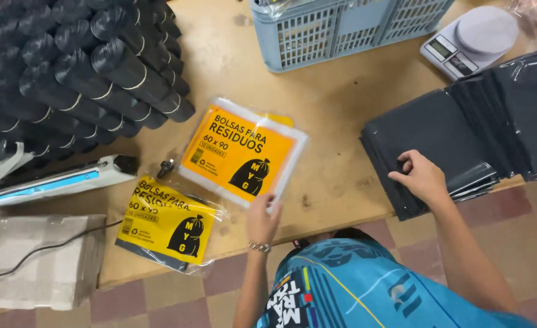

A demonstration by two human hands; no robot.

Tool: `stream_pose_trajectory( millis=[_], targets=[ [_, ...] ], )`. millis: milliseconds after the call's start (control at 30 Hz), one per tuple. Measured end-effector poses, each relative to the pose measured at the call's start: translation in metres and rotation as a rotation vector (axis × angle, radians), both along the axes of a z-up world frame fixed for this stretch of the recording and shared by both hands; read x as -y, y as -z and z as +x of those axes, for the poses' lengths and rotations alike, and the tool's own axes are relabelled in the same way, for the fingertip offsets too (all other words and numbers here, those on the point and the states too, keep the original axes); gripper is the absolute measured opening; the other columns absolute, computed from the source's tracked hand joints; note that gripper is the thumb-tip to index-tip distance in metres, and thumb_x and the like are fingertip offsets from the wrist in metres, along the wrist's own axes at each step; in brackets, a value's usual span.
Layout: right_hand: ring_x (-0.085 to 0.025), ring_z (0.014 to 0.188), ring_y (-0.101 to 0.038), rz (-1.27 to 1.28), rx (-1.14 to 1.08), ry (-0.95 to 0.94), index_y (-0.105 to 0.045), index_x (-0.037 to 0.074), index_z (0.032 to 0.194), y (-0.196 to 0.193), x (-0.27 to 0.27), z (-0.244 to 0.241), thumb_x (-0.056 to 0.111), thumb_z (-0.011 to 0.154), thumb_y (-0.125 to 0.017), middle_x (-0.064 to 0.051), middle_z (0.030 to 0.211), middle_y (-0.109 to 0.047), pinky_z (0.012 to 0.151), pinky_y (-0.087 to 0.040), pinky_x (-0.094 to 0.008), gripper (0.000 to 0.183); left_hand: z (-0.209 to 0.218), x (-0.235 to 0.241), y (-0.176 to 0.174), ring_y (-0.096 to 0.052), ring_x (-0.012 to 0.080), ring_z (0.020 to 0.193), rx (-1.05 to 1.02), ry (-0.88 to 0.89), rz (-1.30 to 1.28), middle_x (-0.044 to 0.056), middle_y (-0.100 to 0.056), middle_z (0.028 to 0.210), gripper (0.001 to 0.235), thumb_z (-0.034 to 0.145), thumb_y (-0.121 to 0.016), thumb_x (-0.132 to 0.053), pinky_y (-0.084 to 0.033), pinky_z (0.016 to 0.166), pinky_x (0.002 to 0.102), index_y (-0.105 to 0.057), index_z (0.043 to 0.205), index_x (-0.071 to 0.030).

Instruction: Using a mallet to process packaging sleeves and then manually inserting black plastic bags into them.

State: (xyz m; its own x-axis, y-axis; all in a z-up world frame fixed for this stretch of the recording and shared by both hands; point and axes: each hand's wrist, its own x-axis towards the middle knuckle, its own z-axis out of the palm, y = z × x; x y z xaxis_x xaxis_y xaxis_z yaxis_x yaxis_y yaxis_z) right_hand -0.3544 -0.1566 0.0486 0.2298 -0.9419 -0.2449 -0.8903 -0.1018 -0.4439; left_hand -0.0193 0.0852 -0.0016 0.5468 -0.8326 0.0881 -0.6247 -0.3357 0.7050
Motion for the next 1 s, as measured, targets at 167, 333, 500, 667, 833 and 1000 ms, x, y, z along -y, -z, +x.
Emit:
stream_pose_trajectory(
  millis=[167, 333, 500, 667, 833, 1000],
  targets=[
    [-0.022, 0.088, -0.069, 0.055, 0.078, 0.013, -0.066, 0.025, 0.121, 0.021, 0.018, -0.013, 0.038, 0.080, -0.079, 0.002, 0.087, -0.071, 0.080, -0.051, -0.039, 0.045, -0.026, 0.049, 0.019, -0.072, 0.0264, 0.094, -0.319, 0.226, 0.044, 0.009, -0.071, 0.100, 0.030, 0.092, -0.072, -0.033, -0.061, 0.078, 0.038, -0.069, 0.112, -0.011],
    [-0.016, 0.089, -0.070, -0.281, 0.034, -0.061, -0.070, 0.029, 0.115, 0.040, -0.003, -0.006, 0.028, 0.085, -0.070, 0.004, 0.087, -0.069, 0.079, -0.055, -0.032, 0.030, -0.036, 0.084, 0.023, -0.070, 0.0248, 0.106, -0.557, 0.308, 0.207, 0.009, -0.072, 0.109, 0.032, 0.097, -0.065, -0.038, -0.058, 0.089, 0.037, -0.068, 0.119, -0.014],
    [-0.028, 0.092, -0.071, -0.233, 0.304, -0.418, -0.071, 0.015, 0.103, 0.006, -0.078, 0.054, 0.012, 0.081, -0.067, -0.007, 0.088, -0.072, 0.080, -0.055, -0.039, 0.023, -0.027, 0.121, -0.011, -0.066, 0.0391, 0.115, -1.065, 0.268, 0.273, 0.027, -0.058, 0.137, 0.064, 0.108, -0.026, -0.047, -0.038, 0.105, 0.062, -0.036, 0.149, 0.001],
    [-0.031, 0.102, -0.067, -0.255, 0.388, -0.759, -0.069, 0.013, 0.107, 0.057, -0.106, 0.082, 0.023, 0.080, -0.073, -0.012, 0.100, -0.071, 0.086, -0.053, -0.044, 0.029, 0.004, 0.129, 0.032, -0.056, 0.0300, 0.131, -0.404, 0.341, 0.492, 0.014, -0.063, 0.135, 0.062, 0.092, -0.058, -0.057, -0.038, 0.114, 0.045, -0.059, 0.139, -0.016],
    [-0.034, 0.129, -0.053, -0.491, 0.230, -0.627, -0.053, 0.006, 0.140, 0.056, -0.041, 0.079, 0.044, 0.074, -0.079, -0.019, 0.131, -0.059, 0.112, -0.038, -0.046, 0.080, -0.004, 0.094, 0.013, -0.064, 0.0299, 0.118, -0.135, 0.416, 0.216, 0.009, -0.070, 0.120, 0.040, 0.092, -0.067, -0.027, -0.047, 0.105, 0.041, -0.065, 0.131, -0.019],
    [-0.034, 0.114, -0.066, -0.092, 0.251, -0.519, -0.064, 0.007, 0.129, 0.044, -0.013, 0.080, 0.026, 0.089, -0.071, -0.015, 0.115, -0.073, 0.096, -0.051, -0.046, 0.045, 0.003, 0.078, -0.009, -0.067, 0.0267, 0.112, -0.039, 0.451, -0.039, 0.006, -0.073, 0.114, 0.032, 0.093, -0.069, -0.030, -0.052, 0.098, 0.041, -0.068, 0.122, -0.017]
  ],
)
